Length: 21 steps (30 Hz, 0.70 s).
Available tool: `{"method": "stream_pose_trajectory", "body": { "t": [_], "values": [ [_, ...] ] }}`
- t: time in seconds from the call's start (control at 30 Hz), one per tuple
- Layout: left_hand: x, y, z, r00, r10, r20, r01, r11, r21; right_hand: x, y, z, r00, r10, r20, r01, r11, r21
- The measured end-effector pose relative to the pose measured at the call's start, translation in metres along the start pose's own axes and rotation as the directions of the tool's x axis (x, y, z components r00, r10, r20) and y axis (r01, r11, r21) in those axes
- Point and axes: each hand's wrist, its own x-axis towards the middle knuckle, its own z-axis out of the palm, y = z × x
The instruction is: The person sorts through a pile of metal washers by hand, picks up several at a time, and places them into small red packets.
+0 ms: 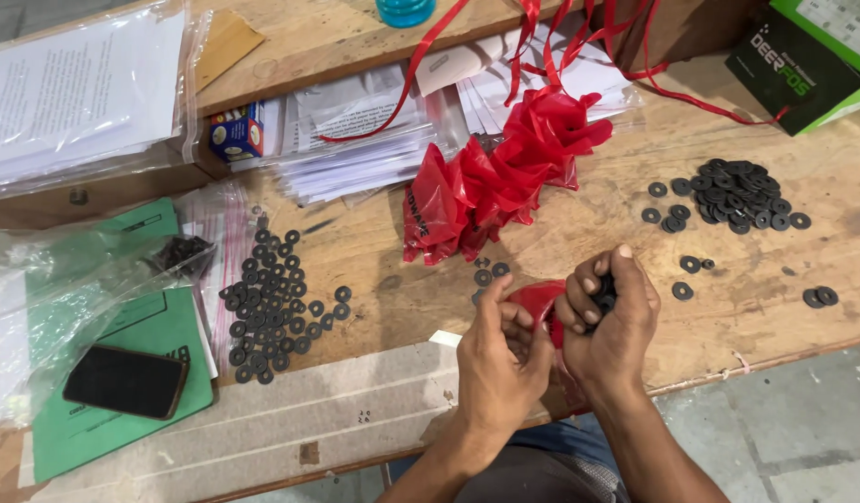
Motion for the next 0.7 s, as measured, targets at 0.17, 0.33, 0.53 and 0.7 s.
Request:
{"method": "stream_pose_trajectory", "body": {
  "t": [0.17, 0.33, 0.53, 0.7],
  "values": [
    [0.013, -0.004, -0.003, 0.990, 0.134, -0.050, -0.126, 0.983, 0.135, 0.012, 0.007, 0.007, 0.996, -0.076, 0.038, 0.077, 0.996, -0.037],
    [0.020, -0.001, -0.013, 0.957, 0.286, 0.050, -0.286, 0.898, 0.336, 0.027, 0.009, 0.005, 0.995, -0.097, 0.033, 0.099, 0.992, -0.084],
    [0.027, 0.012, -0.018, 0.931, 0.323, 0.170, -0.364, 0.797, 0.481, 0.029, 0.015, 0.009, 0.996, -0.081, 0.040, 0.086, 0.988, -0.128],
    [0.025, -0.007, -0.010, 0.956, 0.237, 0.171, -0.291, 0.825, 0.484, 0.030, 0.017, 0.011, 0.998, -0.063, 0.027, 0.067, 0.988, -0.136]
  ]
}}
